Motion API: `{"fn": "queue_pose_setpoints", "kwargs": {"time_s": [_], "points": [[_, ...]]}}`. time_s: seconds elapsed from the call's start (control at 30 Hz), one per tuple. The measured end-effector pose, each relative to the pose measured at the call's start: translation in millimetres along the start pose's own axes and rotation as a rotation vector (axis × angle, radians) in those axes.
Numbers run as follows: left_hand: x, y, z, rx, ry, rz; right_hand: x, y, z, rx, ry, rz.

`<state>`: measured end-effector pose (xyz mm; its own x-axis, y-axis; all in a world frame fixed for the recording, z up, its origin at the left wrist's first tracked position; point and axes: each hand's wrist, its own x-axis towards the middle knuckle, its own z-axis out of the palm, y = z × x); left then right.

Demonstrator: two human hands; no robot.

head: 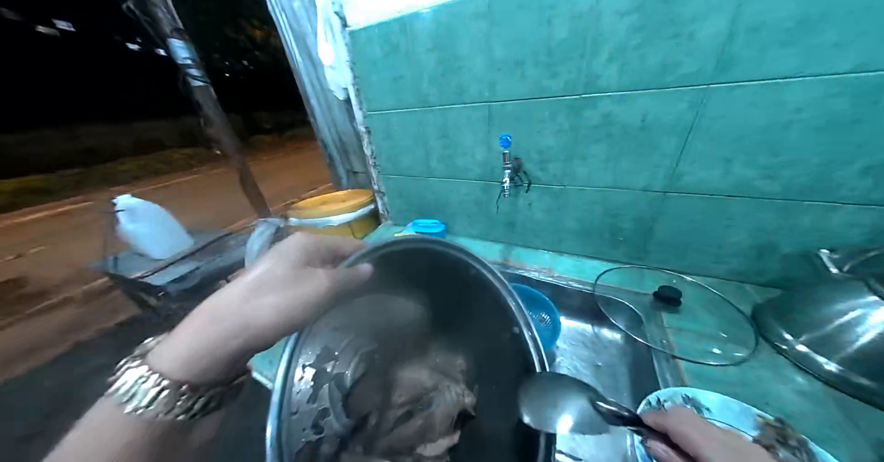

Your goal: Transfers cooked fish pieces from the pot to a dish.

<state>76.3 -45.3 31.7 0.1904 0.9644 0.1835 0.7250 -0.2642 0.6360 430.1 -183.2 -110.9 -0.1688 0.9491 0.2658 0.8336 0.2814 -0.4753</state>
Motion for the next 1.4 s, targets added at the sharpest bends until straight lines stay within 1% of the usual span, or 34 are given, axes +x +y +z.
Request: {"fn": "queue_pose_setpoints", "kwargs": {"time_s": [0.07,0.13,0.23,0.27,0.3,0.37,0.43,0.53,0.57,0.63,0.7,0.8,0.83,0.87,0.97,1.03,1.17,1.27,1.33,1.4], "points": [[0,8,3,0.044,-0.016,0.036,23,-21,4,-0.192,0.031,-0.113],[2,12,5,0.094,-0.027,0.069,44,-37,17,-0.365,0.118,-0.23],[4,18,7,0.106,-0.038,0.071,78,-53,37,-0.541,0.234,-0.398],[4,20,7,0.098,-0.038,0.059,89,-56,42,-0.593,0.249,-0.442],[5,21,7,0.092,-0.038,0.051,99,-59,45,-0.643,0.228,-0.471],[5,21,7,0.097,-0.048,0.037,114,-67,49,-0.692,0.08,-0.488],[7,19,5,0.114,-0.062,0.035,126,-76,49,-0.675,-0.151,-0.453],[8,14,3,0.104,-0.062,0.038,143,-89,49,-0.627,-0.422,-0.415],[8,13,2,0.104,-0.063,0.03,149,-95,48,-0.619,-0.501,-0.392],[8,12,1,0.111,-0.062,0.013,155,-106,53,-0.625,-0.583,-0.362],[9,10,0,0.109,-0.065,0.007,154,-114,67,-0.627,-0.559,-0.355],[10,7,-2,0.112,-0.07,0.02,153,-116,88,-0.641,-0.453,-0.378],[10,6,-2,0.119,-0.072,0.021,154,-115,90,-0.652,-0.45,-0.37],[10,5,-2,0.124,-0.07,0.024,155,-116,88,-0.664,-0.484,-0.343],[10,1,-4,0.134,-0.067,0.042,158,-118,74,-0.686,-0.59,-0.251],[10,0,-4,0.141,-0.068,0.047,158,-116,66,-0.687,-0.617,-0.18],[12,-3,-3,0.149,-0.065,0.1,153,-101,50,-0.629,-0.527,-0.098],[10,0,-5,0.155,-0.078,0.097,151,-96,30,-0.577,-0.556,0.053],[11,-4,-8,0.173,-0.085,0.112,144,-82,13,-0.534,-0.468,0.101],[15,-16,-9,0.2,-0.072,0.199,132,-61,-10,-0.504,-0.354,0.169]]}}
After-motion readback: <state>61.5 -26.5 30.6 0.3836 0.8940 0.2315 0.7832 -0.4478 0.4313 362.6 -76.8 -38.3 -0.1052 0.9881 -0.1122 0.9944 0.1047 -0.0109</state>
